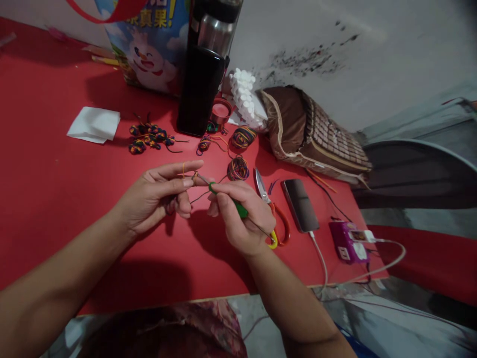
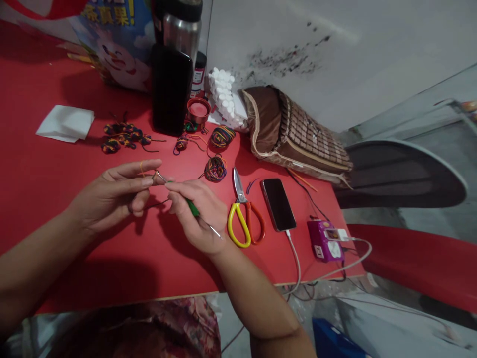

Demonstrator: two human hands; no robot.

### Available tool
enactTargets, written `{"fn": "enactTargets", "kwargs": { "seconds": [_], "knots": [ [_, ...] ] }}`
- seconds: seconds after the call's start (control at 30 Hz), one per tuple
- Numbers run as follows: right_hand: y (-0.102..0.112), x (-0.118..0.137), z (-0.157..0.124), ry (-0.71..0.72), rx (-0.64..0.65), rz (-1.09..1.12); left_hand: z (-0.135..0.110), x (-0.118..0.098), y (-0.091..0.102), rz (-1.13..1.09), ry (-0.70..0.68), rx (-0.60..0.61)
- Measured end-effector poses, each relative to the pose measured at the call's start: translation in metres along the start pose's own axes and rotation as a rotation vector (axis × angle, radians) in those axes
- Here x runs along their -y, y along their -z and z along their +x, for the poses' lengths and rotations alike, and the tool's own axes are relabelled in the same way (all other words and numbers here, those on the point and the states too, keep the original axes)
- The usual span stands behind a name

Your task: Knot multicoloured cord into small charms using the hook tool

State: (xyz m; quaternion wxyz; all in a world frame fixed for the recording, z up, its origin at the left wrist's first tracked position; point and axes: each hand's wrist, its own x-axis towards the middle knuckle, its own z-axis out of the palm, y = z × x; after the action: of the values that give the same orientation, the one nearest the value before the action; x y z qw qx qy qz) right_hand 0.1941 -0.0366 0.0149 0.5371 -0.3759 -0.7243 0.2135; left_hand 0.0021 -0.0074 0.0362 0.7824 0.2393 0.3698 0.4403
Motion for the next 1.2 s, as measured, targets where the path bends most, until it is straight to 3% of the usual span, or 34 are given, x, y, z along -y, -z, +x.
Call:
{"fn": "enactTargets", "kwargs": {
  "seconds": [0.4, 0.73, 1.2],
  "knots": [
    [-0.007, 0.001, -0.002, -0.065, -0.032, 0.011, 0.006, 0.013, -0.001, -0.12, -0.012, -0.01],
    [-0.009, -0.002, -0.003, -0.016, -0.034, -0.028, 0.006, 0.017, -0.007, -0.275, 0.09, -0.096],
    [-0.013, -0.008, -0.002, 0.081, -0.054, -0.026, -0.001, 0.021, -0.011, -0.444, 0.137, -0.125]
  ]
}}
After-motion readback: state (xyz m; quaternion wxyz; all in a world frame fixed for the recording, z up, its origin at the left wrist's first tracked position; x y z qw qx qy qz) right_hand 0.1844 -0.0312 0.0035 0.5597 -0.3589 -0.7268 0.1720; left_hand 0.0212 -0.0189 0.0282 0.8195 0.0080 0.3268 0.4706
